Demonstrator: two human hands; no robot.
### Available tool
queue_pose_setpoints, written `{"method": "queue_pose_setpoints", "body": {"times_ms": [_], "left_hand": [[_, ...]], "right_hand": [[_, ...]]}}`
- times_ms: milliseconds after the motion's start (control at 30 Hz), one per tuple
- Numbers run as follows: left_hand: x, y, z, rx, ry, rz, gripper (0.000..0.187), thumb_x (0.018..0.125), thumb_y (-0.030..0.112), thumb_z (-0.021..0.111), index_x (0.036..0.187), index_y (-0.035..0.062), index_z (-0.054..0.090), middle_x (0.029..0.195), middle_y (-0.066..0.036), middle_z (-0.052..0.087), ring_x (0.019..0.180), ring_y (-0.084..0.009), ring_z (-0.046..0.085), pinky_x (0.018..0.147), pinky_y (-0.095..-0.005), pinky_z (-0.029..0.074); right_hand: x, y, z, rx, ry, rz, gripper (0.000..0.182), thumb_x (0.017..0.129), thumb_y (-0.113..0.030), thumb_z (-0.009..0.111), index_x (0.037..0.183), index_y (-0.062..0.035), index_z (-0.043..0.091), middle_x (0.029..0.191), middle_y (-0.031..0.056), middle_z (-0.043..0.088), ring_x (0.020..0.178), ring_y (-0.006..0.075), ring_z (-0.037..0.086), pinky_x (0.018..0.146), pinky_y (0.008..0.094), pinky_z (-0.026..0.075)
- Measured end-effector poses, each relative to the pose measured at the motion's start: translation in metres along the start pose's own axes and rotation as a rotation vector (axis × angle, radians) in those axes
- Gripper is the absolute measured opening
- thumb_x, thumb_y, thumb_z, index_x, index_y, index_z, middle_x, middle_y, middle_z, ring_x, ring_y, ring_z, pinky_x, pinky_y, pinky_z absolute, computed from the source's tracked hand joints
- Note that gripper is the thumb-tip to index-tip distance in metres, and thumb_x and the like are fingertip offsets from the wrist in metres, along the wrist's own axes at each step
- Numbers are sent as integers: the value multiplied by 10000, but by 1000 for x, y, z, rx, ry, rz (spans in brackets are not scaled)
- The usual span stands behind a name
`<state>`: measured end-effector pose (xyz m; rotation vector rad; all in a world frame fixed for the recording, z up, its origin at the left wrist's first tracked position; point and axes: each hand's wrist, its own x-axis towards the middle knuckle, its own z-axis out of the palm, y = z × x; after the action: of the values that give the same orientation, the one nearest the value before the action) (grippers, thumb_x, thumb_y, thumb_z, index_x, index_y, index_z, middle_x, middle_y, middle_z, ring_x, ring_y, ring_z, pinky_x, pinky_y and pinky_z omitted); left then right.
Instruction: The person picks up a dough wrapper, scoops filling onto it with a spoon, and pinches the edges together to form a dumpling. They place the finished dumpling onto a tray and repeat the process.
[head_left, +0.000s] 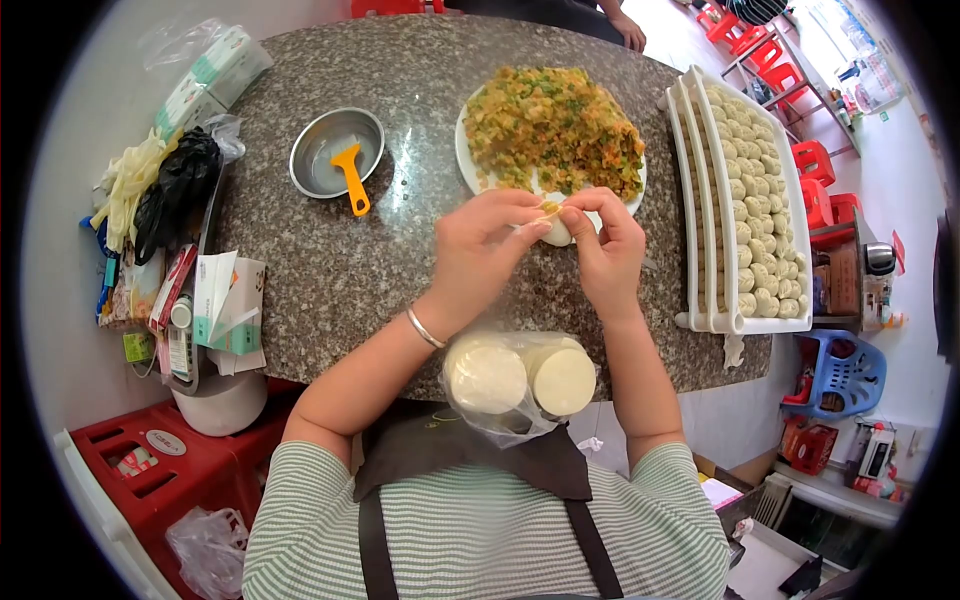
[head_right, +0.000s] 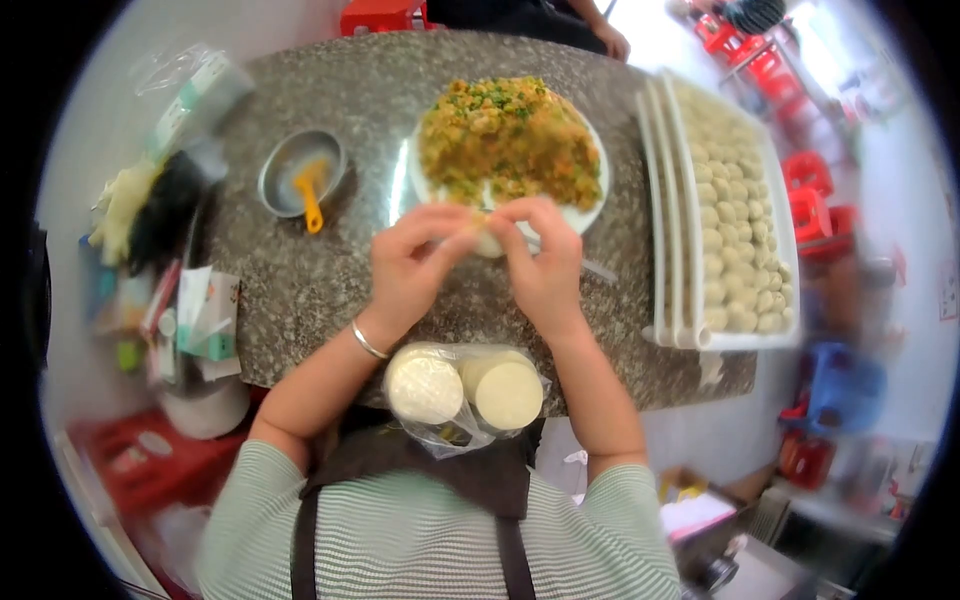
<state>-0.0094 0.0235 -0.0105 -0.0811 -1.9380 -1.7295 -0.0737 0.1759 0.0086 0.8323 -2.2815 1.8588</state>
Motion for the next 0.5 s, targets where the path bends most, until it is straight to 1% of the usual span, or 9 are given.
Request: {"method": "queue_pose_setpoints", "body": {"times_ms": [133, 167, 200, 233, 300, 400, 433, 467, 500], "left_hand": [[5, 10, -2, 45, -51, 24, 177, 796, 73, 748, 962, 27, 706, 996, -127, 691, 861, -203, 686, 724, -296, 561], [5, 17, -1, 12, -26, -57, 155, 801, 78, 744, 943, 25, 710, 996, -129, 690, 856, -208, 688, 715, -297, 561], [6, 23, -1, -20, -2, -137, 134, 807, 83, 740, 924, 22, 714, 997, -130, 689, 851, -213, 690, 705, -299, 560], [6, 22, -1, -21, -5, -136, 134, 807, 83, 740, 924, 22, 714, 997, -130, 689, 851, -213, 690, 705, -299, 560], [5, 18, -3, 202, -46, 50, 106, 819, 83, 727, 908, 24, 720, 999, -134, 693, 856, -212, 692, 722, -311, 564], [5, 10, -3, 175, -46, -3, 125, 832, 80, 716, 939, 16, 723, 1015, -132, 702, 895, -199, 687, 774, -316, 558], [4, 6, -2, 175, -45, -2, 125, 832, 80, 716, 939, 16, 723, 1015, -132, 702, 895, -199, 687, 774, -316, 558], [3, 3, -1, -7, -61, -155, 135, 835, 75, 714, 953, 11, 723, 1022, -131, 704, 913, -193, 683, 798, -315, 551], [3, 1, -1, -189, -75, -306, 146, 837, 70, 712, 967, 5, 723, 1029, -131, 706, 931, -187, 679, 822, -313, 544]], "right_hand": [[2, 1, -3, -30, -37, 12, 74, 858, -57, 644, 876, 12, 625, 862, 109, 636, 834, 219, 609, 778, 308, 464], [3, 3, -4, -30, -36, 12, 74, 858, -57, 644, 876, 12, 625, 862, 109, 636, 834, 219, 609, 778, 308, 464], [3, 5, -5, -52, -66, -20, 86, 884, -64, 643, 876, 19, 618, 875, 78, 618, 827, 170, 576, 761, 277, 446], [3, 6, -5, -74, -95, -51, 105, 910, -70, 641, 876, 25, 612, 887, 46, 599, 820, 122, 543, 745, 245, 429], [2, 4, -4, -71, -83, -50, 104, 911, -74, 639, 880, 22, 611, 883, 46, 598, 818, 124, 543, 747, 248, 428], [1, 6, -3, -59, -60, -47, 107, 913, -85, 638, 889, 15, 609, 878, 45, 595, 819, 125, 544, 747, 248, 427], [1, 6, -3, -51, -46, -45, 111, 913, -93, 639, 895, 12, 608, 877, 44, 594, 820, 124, 543, 745, 245, 425], [2, 6, -5, -51, -48, -47, 111, 913, -93, 639, 895, 12, 608, 877, 44, 594, 820, 124, 543, 745, 245, 425], [4, 5, -9, -49, -93, 6, 115, 913, -98, 639, 899, 12, 606, 879, 43, 592, 819, 123, 542, 744, 245, 424]]}}
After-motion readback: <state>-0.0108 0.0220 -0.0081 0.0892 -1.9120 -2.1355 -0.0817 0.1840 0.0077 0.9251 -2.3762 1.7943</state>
